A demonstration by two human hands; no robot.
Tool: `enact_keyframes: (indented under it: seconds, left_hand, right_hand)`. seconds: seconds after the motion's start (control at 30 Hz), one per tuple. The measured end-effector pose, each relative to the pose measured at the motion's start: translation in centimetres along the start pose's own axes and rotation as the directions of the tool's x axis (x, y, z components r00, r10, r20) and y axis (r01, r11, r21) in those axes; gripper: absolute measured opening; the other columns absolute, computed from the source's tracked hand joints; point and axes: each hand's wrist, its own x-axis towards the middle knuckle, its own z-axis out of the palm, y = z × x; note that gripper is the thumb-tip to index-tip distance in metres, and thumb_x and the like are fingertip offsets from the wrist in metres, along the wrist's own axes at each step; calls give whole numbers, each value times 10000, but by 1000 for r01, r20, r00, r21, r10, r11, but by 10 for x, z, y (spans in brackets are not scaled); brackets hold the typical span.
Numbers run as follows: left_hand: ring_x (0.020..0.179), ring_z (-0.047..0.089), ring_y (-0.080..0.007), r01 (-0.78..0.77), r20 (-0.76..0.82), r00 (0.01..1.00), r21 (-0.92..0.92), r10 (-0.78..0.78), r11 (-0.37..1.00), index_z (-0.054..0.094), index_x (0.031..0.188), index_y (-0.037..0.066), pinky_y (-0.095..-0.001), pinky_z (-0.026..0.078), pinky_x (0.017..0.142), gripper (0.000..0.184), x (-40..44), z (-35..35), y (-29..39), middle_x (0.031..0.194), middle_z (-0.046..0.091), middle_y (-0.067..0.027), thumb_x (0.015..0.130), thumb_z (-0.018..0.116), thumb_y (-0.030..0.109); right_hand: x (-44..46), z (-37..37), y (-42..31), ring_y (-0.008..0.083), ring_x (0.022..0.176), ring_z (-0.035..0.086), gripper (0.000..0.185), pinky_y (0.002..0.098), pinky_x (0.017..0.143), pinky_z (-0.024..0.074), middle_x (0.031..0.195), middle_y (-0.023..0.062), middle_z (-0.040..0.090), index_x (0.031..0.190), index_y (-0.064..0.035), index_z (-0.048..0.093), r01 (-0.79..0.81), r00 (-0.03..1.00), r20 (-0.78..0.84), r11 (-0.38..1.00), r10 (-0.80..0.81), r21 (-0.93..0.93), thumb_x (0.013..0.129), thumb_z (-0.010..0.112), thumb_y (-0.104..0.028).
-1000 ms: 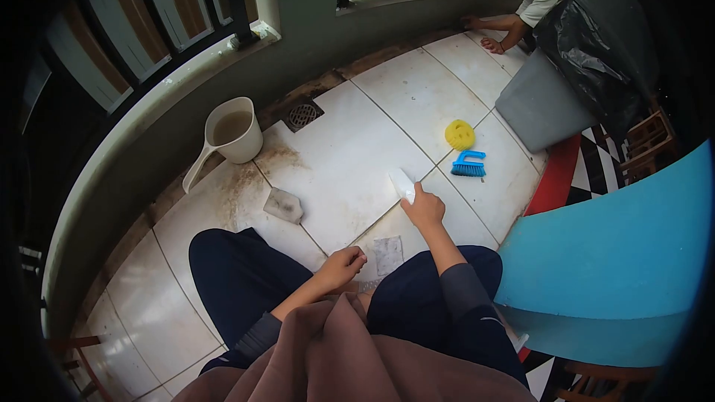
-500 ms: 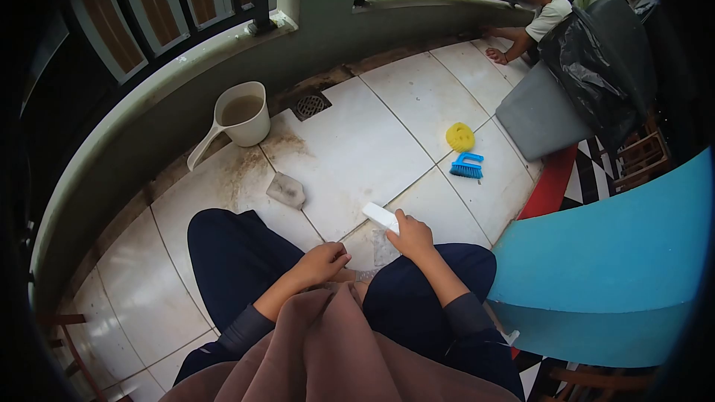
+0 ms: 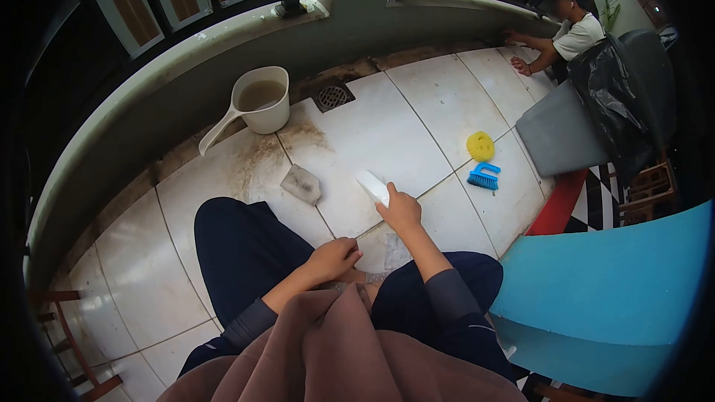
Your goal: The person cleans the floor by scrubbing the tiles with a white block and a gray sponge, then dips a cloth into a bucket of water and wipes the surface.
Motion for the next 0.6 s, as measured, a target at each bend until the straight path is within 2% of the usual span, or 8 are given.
enact_keyframes:
  seconds: [0.2,0.47,0.6]
  left_hand:
    - [776,572,-321,4,-26,1000,25,-3,1000,562,828,16,-402,447,695,271,2,8,8,836,585,-146,860,502,278]
    - [776,584,-317,24,-13,1000,83,-23,996,563,835,23,-399,453,699,271,1,6,5,839,590,-139,862,502,286]
    - [774,583,-319,34,-12,999,76,-33,996,564,837,25,-401,456,696,271,1,2,9,835,588,-140,864,500,287]
  right_hand:
    - [-76,-2,44,325,611,625,453,442,555,497,691,154,619,1041,-67,483,65,997,35,992,-62,-106,737,619,-375]
    - [-4,8,-11,326,628,630,479,431,543,493,673,151,622,1055,-61,484,1,997,-75,998,-6,-66,730,626,-383]
    - [-26,4,-2,324,615,629,507,427,532,493,665,154,618,1087,-62,481,29,998,-46,994,-35,-109,725,636,-381]
